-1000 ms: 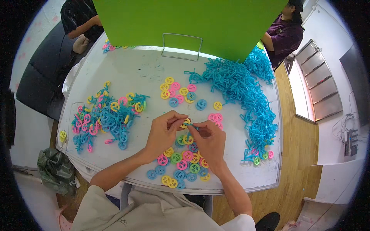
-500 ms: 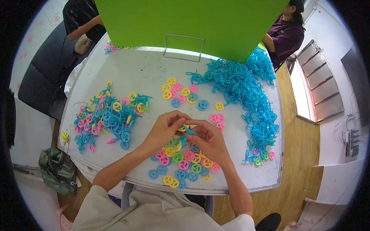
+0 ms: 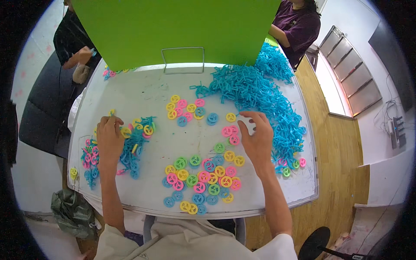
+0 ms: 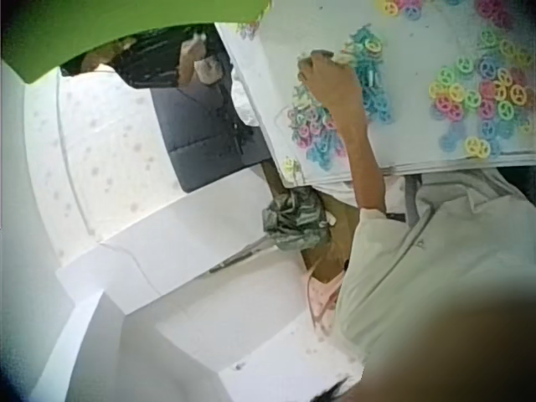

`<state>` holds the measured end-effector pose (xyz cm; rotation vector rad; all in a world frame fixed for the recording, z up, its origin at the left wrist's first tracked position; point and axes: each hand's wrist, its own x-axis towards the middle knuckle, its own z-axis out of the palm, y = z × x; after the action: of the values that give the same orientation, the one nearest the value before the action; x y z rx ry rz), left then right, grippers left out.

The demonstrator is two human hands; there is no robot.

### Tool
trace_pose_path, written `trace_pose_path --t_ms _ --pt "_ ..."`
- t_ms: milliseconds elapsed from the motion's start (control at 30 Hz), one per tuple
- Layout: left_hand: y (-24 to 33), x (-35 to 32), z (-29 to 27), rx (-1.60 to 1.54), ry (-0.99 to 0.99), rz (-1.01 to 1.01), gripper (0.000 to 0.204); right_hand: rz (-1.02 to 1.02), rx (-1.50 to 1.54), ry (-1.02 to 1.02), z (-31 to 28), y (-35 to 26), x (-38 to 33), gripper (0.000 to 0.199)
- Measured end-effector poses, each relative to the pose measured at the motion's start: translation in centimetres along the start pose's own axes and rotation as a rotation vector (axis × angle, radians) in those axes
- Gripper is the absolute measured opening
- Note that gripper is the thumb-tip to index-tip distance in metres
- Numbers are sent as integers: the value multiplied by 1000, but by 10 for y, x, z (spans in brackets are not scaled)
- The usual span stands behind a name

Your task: Assembling and connecting small colorful plastic toy gears on a table.

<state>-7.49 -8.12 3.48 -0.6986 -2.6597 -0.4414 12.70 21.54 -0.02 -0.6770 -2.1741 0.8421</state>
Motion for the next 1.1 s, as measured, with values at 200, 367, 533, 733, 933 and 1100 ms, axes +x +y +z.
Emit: trace_pose_path --t_ms 200,367,533,733,933,1100 --pt "71 5 34 -347 -13 312 19 -298 -285 -13 34 30 38 25" --pt "97 -2 90 -345 -138 355 26 -200 -137 48 22 19 34 13" --pt "103 -26 84 -403 -253 459 30 65 200 -9 3 21 33 15" --pt "114 -32 62 -591 -4 490 25 423 710 -149 0 7 19 22" --pt "113 -28 44 -1286 -487 -173 16 576 1008 -405 10 -16 -7 17" --pt "106 -34 47 -1547 -748 -294 17 777 1309 -639 18 -21 -18 14"
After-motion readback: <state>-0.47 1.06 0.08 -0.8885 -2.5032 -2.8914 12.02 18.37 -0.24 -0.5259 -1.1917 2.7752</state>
